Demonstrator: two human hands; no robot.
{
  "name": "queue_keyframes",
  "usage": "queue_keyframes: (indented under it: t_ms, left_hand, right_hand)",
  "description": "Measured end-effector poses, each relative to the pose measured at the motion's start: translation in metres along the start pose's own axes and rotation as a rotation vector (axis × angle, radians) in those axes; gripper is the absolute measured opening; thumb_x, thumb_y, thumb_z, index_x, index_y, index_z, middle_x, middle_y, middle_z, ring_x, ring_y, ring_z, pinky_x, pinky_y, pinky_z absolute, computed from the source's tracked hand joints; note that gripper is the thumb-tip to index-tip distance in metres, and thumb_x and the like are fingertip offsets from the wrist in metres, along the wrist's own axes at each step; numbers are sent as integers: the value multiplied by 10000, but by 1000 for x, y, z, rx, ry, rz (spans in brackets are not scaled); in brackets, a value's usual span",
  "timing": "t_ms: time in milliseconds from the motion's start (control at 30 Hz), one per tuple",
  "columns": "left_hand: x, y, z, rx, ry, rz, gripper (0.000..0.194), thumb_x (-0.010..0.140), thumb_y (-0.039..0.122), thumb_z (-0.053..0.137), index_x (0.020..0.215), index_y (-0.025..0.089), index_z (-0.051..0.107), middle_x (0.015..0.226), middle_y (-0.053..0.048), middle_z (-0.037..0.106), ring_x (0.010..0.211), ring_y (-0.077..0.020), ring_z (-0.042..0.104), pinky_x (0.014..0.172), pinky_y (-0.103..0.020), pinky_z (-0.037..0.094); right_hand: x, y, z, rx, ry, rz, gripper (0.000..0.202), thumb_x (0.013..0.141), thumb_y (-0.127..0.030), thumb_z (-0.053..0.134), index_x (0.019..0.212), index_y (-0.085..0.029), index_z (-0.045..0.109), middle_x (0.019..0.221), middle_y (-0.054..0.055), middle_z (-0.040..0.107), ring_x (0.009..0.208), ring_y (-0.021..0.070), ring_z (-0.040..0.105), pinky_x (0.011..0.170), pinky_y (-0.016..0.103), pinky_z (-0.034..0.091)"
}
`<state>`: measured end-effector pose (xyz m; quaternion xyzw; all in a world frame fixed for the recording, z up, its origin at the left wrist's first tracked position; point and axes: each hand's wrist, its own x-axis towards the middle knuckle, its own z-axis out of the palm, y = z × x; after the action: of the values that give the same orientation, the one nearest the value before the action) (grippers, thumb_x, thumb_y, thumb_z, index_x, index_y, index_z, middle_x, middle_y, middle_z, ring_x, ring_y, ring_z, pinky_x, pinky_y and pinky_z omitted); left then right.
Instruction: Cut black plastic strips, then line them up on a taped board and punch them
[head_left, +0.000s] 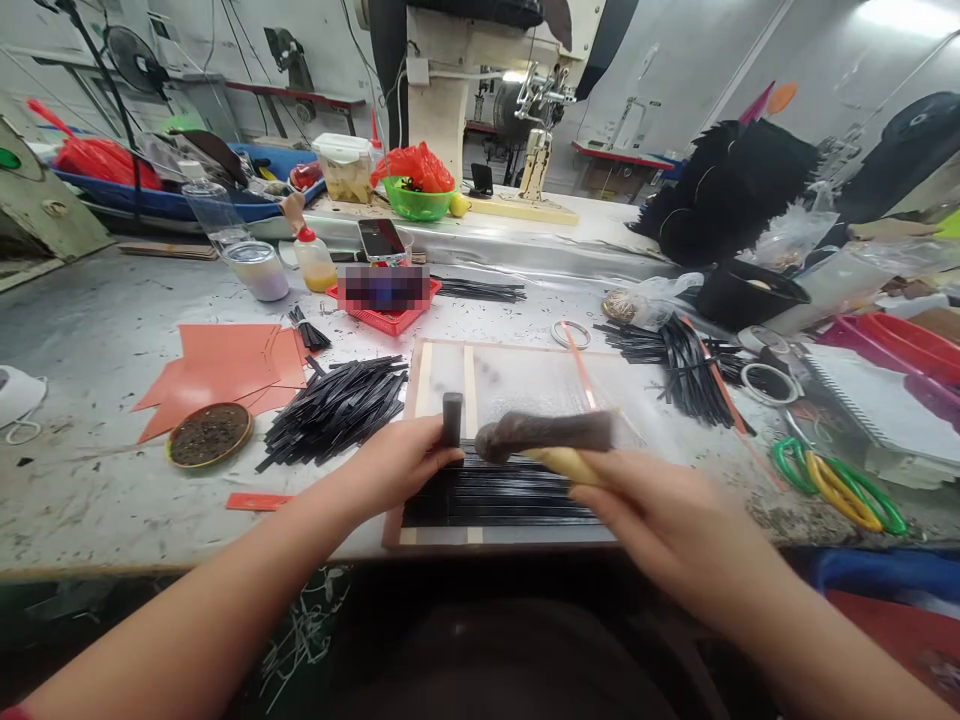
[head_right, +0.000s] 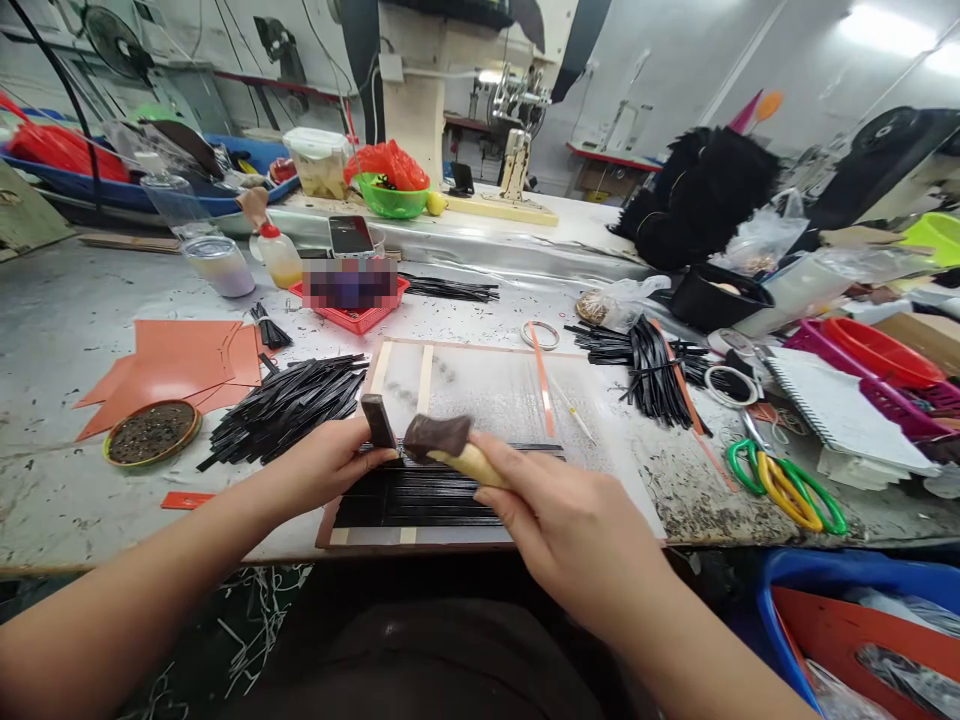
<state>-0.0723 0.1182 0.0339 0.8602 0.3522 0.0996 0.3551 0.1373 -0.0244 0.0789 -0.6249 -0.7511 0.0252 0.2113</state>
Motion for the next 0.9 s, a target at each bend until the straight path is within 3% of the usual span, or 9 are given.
queue_keyframes:
  t_ms: [167,333,433,567,733,900]
  left_hand:
    - [0,-9,4,-93,59,-26,151,752,339,503,762,195,548,789,-52,645,785,-244,593,702,-350,458]
    - [-6,-21,3,-273,191,-89,345,806,512,360,857,186,461,777,-51,599,713,-216,616,593,-322,517]
    - [-7,-19,-1,-238,132,-75,325,773,508,430,806,190,484,744,-36,594,687,-219,606,600,-326,502]
    - [-6,-9,-2,-19,11,-51,247,786,422,434,777,189,514,738,-51,619,712,-243,592,644,-341,457]
    - [-2,-5,-1,22,-14,-43,197,793,375,468,817,196,546,816,-57,652,796,-248,599,699,-318,449]
    - [-1,-6,0,29,-32,-28,184,806,353,473,845,196,561,857,-52,660,814,-234,598,724,-307,449]
  right_hand:
    - [-3,8,29,-136,-116,14,361,876,-259,401,1204,-204,542,840,59,707,629,200,660,525,274,504]
    - [-1,11,31,-76,-179,59,353,865,-247,413,1189,-212,548,847,36,714,678,192,672,568,261,518]
    - [-1,11,28,-56,-139,46,353,871,-263,407,1183,-196,558,855,49,713,664,202,670,555,281,520]
    - [-1,10,19,7,-65,58,339,890,-287,389,1176,-211,554,883,40,713,702,190,672,579,272,520]
    - [0,8,1,50,54,59,284,880,-298,436,1104,-208,587,939,43,706,754,186,672,613,261,514]
    - [1,6,-12,52,127,37,254,875,-316,448,1042,-208,606,827,35,701,653,179,655,531,244,482]
